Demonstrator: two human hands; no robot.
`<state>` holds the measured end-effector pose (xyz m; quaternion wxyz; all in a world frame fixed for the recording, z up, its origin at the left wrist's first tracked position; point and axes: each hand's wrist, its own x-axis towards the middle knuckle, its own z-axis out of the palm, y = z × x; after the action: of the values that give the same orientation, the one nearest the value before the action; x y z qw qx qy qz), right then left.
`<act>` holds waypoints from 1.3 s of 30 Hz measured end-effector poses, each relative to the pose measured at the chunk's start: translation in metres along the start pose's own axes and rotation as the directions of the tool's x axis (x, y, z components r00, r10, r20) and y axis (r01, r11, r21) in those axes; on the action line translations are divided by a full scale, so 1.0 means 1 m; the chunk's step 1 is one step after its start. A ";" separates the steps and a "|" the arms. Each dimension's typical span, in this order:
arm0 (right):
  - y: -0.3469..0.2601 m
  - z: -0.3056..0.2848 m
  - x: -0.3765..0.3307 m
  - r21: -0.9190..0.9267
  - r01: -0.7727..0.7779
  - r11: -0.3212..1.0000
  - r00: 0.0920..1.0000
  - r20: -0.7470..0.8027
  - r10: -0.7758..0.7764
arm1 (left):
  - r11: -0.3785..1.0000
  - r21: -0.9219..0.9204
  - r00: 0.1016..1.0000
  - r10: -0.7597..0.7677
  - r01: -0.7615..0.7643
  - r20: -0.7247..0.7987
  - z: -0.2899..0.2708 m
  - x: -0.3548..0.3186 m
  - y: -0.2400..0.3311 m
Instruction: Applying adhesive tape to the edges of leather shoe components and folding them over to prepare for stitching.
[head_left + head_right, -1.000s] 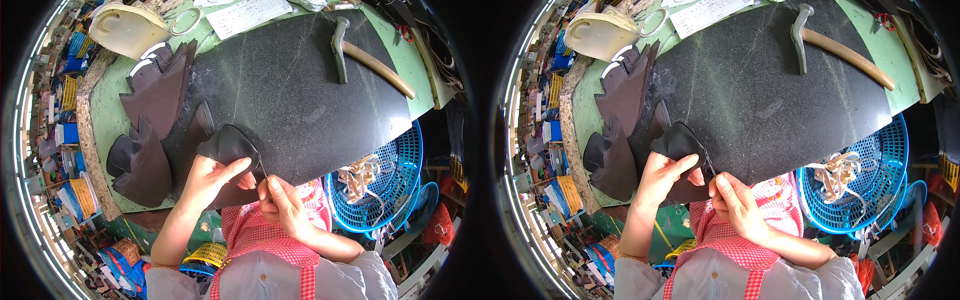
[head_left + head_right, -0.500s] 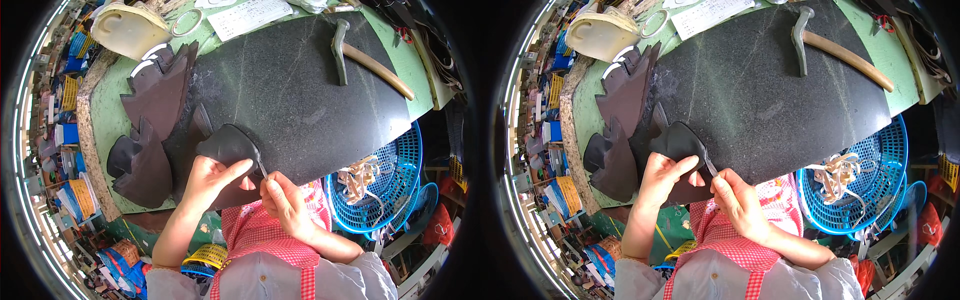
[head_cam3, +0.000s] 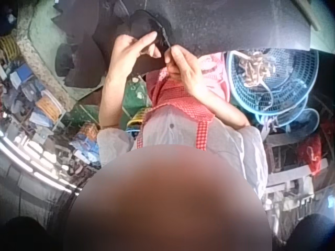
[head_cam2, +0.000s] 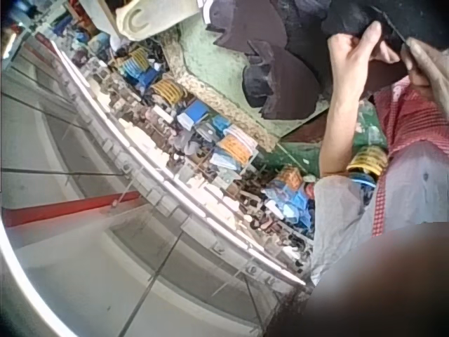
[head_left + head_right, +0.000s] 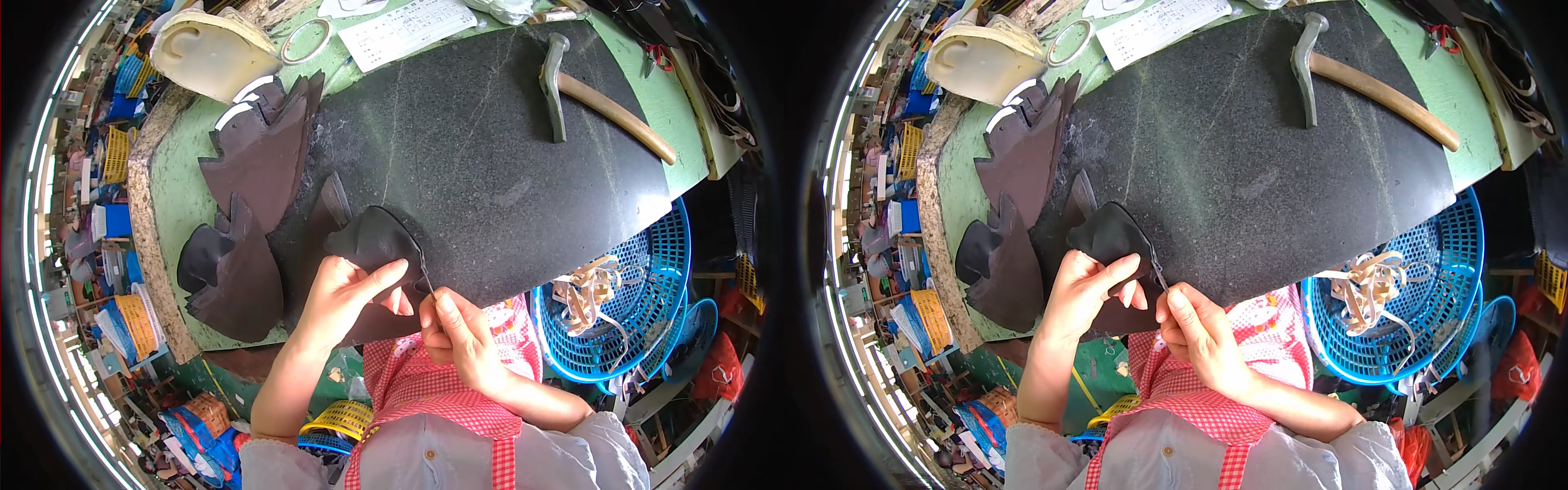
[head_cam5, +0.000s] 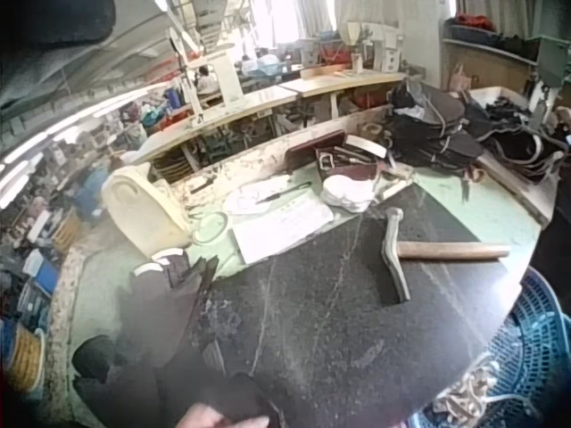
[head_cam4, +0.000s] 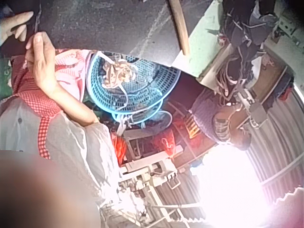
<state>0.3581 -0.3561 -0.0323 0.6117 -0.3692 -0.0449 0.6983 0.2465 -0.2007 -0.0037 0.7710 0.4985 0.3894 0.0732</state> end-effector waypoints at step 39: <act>-0.002 0.003 0.003 0.159 -0.043 0.986 0.996 -0.068 0.055 | 1.000 -0.009 1.000 -0.001 0.001 0.011 0.000 0.000 -0.004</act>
<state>0.3582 -0.3522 -0.0304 0.6227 -0.3456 0.0416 0.7007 0.2452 -0.2022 -0.0069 0.7754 0.4953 0.3851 0.0716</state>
